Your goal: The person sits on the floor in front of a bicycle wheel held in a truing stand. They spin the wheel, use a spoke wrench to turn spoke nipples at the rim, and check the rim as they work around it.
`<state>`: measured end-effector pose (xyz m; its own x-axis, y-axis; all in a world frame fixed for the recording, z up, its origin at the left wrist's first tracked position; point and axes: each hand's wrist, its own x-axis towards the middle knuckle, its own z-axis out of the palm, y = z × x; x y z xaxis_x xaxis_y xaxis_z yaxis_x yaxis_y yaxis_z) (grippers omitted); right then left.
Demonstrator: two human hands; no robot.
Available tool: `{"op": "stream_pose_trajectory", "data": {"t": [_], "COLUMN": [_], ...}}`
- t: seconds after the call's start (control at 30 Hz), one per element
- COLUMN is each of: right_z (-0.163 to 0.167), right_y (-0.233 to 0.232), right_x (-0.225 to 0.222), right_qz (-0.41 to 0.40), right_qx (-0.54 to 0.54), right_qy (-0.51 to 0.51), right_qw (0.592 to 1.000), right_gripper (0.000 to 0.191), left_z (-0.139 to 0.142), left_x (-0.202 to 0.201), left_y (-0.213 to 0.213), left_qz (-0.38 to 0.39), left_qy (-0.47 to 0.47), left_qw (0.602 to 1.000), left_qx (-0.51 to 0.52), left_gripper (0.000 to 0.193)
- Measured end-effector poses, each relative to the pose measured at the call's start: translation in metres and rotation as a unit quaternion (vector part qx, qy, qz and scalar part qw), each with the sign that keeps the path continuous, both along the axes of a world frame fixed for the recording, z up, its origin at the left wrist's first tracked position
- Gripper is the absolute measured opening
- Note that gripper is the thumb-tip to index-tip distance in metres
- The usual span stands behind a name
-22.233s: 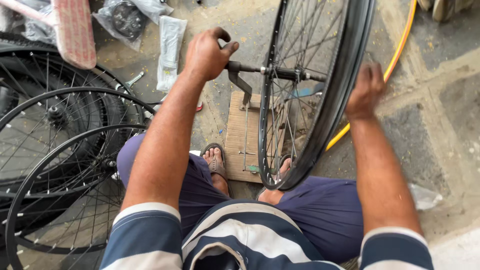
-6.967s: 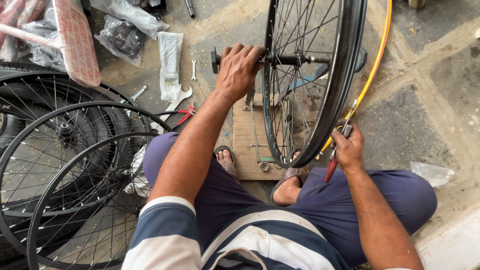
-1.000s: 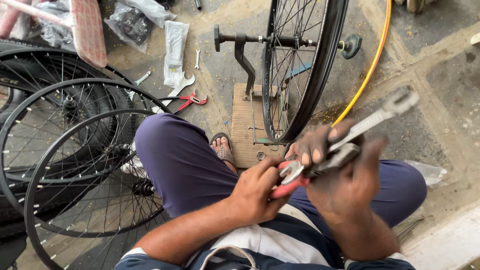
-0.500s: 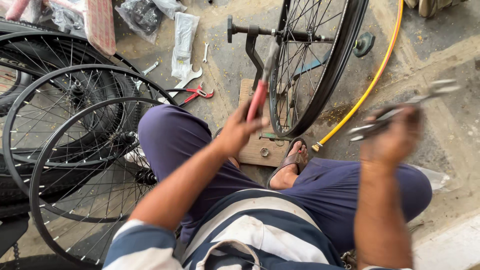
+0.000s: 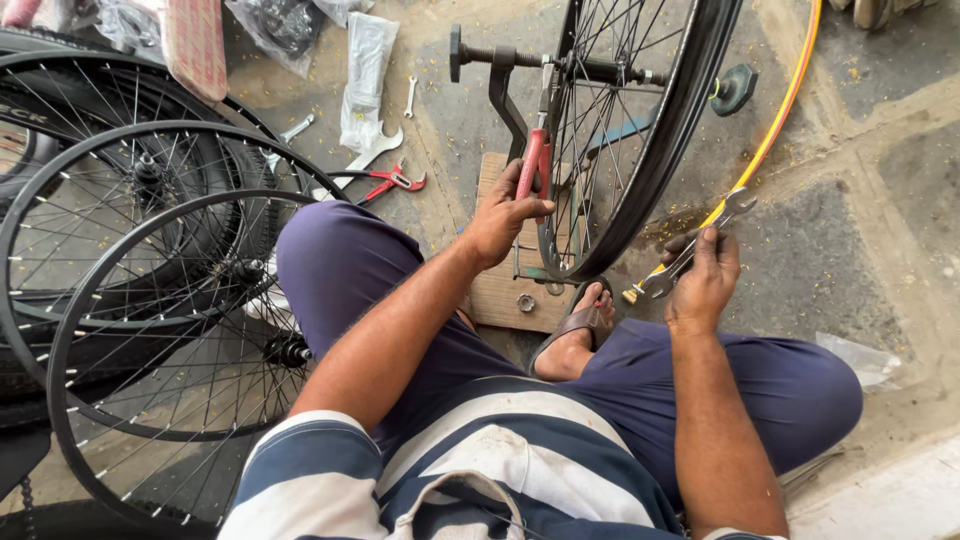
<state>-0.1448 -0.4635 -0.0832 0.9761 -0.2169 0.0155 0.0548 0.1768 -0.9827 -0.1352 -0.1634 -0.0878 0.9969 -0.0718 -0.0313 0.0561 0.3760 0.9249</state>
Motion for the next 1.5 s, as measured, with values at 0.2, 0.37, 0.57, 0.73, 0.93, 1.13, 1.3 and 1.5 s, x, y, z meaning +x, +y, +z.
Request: {"op": "stream_pose_trajectory", "data": {"t": [0.2,0.37,0.57,0.73,0.93,1.13,1.3,1.5], "right_z": [-0.002,-0.004,-0.009,-0.001,0.046,0.043,0.05,0.053], "right_y": [0.009,0.014,0.019,0.028,0.003,0.032,0.059,0.077], "right_x": [0.009,0.013,0.017,0.016,0.019,0.026,0.053,0.092], "right_qz": [0.009,0.014,0.032,0.023,-0.073,-0.034,0.034,0.062], "right_qx": [-0.016,-0.019,-0.023,-0.055,0.202,-0.09,-0.128,-0.321], "right_qy": [-0.007,0.007,0.015,0.003,-0.086,0.034,-0.111,-0.087], "right_qw": [1.0,1.0,0.999,0.998,0.973,0.995,0.985,0.941], "right_gripper": [0.022,0.021,0.021,0.018,0.016,0.028,0.022,0.018], "left_z": [0.008,0.012,0.0,-0.01,-0.006,-0.002,-0.006,-0.011], "left_x": [0.015,0.035,0.043,0.042,0.045,0.051,0.058,0.063], "left_y": [0.008,0.013,0.015,0.017,0.013,0.019,0.019,0.016], "left_qz": [-0.047,-0.035,-0.034,-0.018,0.027,-0.031,-0.041,-0.05], "left_qy": [0.035,0.027,0.013,0.048,-0.002,0.085,0.054,0.06], "left_qw": [0.998,0.998,0.998,0.991,0.991,0.988,0.995,0.996], "left_qx": [0.0,0.046,0.054,0.123,0.131,0.122,0.067,0.03], "left_gripper": [0.076,0.09,0.093,0.086,0.093,0.092,0.088,0.083]}}
